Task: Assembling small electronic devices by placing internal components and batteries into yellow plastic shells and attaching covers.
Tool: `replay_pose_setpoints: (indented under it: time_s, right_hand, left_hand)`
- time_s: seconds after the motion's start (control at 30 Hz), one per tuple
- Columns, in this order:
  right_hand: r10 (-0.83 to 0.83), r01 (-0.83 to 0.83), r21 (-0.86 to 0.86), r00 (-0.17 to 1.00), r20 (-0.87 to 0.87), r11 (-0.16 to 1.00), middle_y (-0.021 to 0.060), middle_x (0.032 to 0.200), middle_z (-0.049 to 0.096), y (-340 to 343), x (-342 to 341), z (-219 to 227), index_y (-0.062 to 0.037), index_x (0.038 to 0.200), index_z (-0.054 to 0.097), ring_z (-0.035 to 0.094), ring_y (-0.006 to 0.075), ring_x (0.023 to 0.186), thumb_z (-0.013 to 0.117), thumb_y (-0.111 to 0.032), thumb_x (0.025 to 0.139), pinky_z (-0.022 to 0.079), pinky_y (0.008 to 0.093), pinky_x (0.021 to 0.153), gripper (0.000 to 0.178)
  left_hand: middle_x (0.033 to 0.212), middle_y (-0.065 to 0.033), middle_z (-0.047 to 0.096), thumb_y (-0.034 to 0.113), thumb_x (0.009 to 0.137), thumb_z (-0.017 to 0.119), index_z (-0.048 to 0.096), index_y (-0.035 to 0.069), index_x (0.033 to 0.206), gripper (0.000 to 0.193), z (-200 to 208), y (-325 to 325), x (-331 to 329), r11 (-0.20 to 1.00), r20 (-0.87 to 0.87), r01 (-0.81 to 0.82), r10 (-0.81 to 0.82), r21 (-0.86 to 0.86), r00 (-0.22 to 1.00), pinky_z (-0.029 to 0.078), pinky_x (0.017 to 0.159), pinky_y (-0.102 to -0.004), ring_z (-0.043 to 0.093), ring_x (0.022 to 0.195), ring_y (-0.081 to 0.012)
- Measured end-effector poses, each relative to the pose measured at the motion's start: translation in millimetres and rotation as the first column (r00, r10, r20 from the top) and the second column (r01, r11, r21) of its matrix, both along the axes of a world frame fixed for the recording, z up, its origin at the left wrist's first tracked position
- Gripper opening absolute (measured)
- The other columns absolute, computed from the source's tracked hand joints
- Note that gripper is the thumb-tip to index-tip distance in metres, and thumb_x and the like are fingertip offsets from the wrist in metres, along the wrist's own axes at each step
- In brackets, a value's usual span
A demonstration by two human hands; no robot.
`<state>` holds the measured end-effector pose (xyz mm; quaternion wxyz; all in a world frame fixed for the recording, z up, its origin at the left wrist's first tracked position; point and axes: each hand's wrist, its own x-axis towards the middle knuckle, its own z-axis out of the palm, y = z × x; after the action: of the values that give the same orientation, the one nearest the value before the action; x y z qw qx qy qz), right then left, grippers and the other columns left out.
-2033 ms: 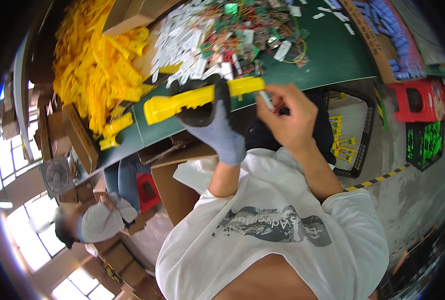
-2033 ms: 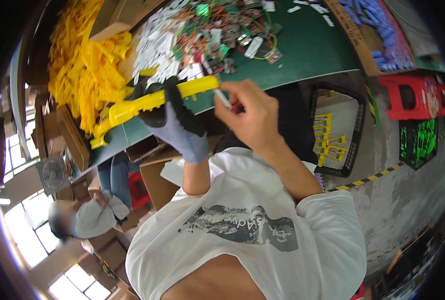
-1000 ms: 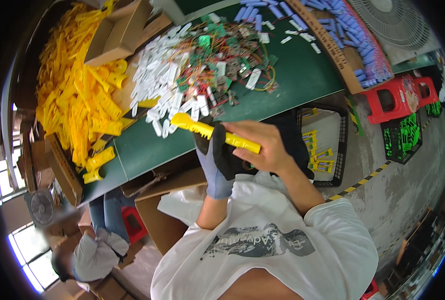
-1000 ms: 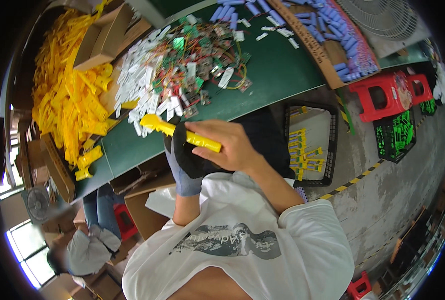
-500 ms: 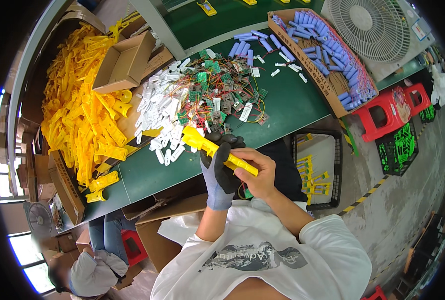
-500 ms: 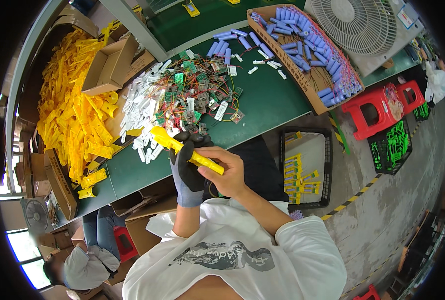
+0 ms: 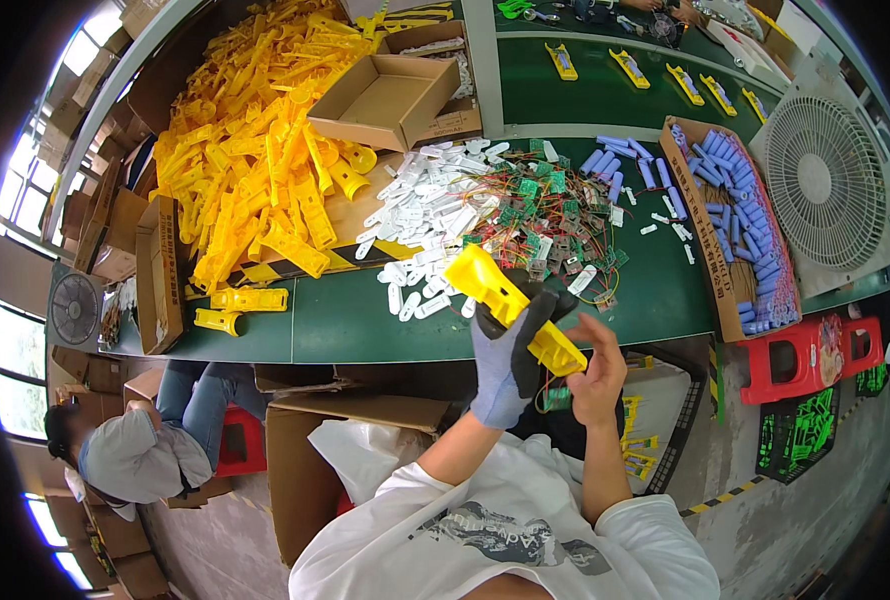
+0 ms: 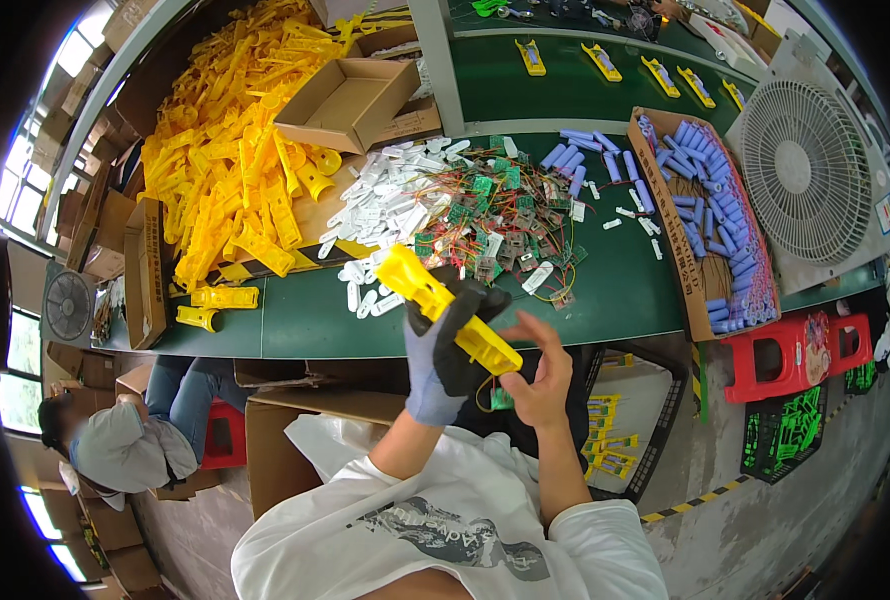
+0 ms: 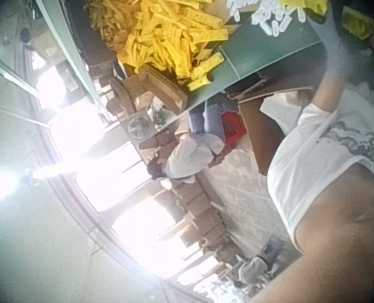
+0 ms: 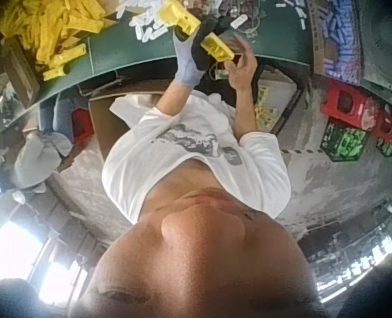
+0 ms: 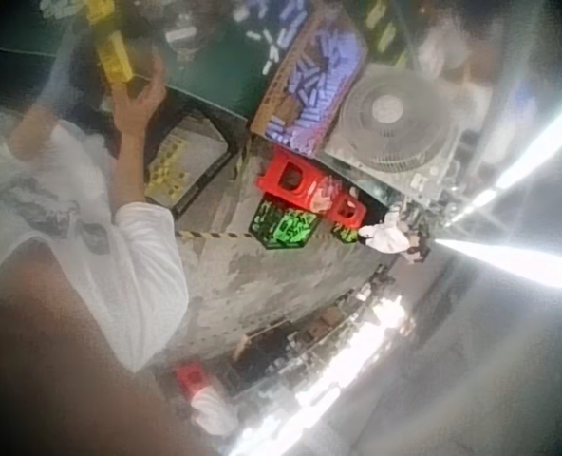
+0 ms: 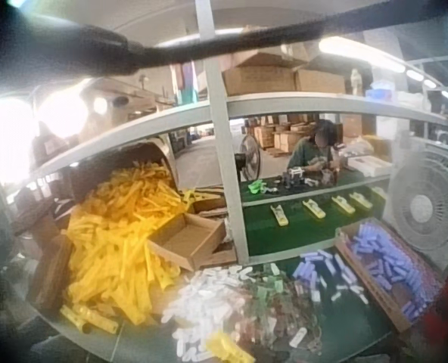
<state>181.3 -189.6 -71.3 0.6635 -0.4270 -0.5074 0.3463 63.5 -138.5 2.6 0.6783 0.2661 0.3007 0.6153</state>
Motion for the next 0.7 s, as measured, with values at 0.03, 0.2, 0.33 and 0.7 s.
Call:
replay_pose_setpoints:
  time_s: [0.03, 0.2, 0.33, 0.7]
  right_hand:
    - [-0.004, 0.004, -0.010, 1.000, -0.011, 1.000, 0.0155, 0.113, 0.063, 3.2, 1.0, -2.7, 0.0053, 0.127, 0.049, 0.059, 0.0220, 0.106, 0.079, -0.032, 0.072, 0.041, 0.0360, 0.097, 0.072]
    - [0.338, -0.367, -0.034, 0.887, -0.314, 0.930, 0.0156, 0.115, 0.060, 2.3, -15.4, -4.6, 0.0017, 0.136, 0.038, 0.054, 0.0233, 0.115, 0.079, -0.025, 0.072, 0.034, 0.0374, 0.104, 0.080]
    - [0.416, -0.444, 0.024, 0.819, -0.395, 0.896, 0.0121, 0.102, 0.065, 1.8, -18.9, -9.4, 0.0020, 0.121, 0.054, 0.062, 0.0190, 0.099, 0.074, -0.001, 0.073, 0.046, 0.0334, 0.092, 0.053]
    - [0.342, -0.366, 0.038, 0.822, -0.456, 0.930, 0.0106, 0.093, 0.063, -10.6, -1.0, -3.4, 0.0053, 0.107, 0.060, 0.063, 0.0178, 0.088, 0.080, 0.002, 0.067, 0.049, 0.0298, 0.082, 0.045]
  left_hand:
    - [0.091, -0.0055, 0.063, 0.004, 0.083, 0.067, 0.053, 0.003, 0.106, 0.027, 8.9, 4.0, -2.3, 0.999, -0.040, -0.028, 0.029, 0.015, 0.999, 0.050, 0.074, -0.0277, 0.064, 0.086, -0.0156]
    - [0.092, -0.0100, 0.061, 0.006, 0.088, 0.059, 0.052, 0.003, 0.107, 0.021, 20.4, 25.6, -22.8, 0.955, -0.213, 0.048, 0.017, 0.294, 0.977, 0.050, 0.076, -0.0343, 0.063, 0.083, -0.0228]
    - [0.089, -0.0074, 0.059, 0.009, 0.088, 0.061, 0.051, 0.005, 0.108, 0.023, 46.5, 38.8, -21.1, 0.989, 0.256, 0.057, -0.092, 0.139, 0.962, 0.051, 0.079, -0.0388, 0.060, 0.080, -0.0206]
    - [0.085, -0.0065, 0.057, 0.012, 0.091, 0.059, 0.057, 0.002, 0.092, 0.011, 33.1, 58.5, -32.2, 0.970, 0.165, -0.100, 0.063, 0.223, 0.984, 0.052, 0.086, -0.0376, 0.059, 0.079, -0.0185]
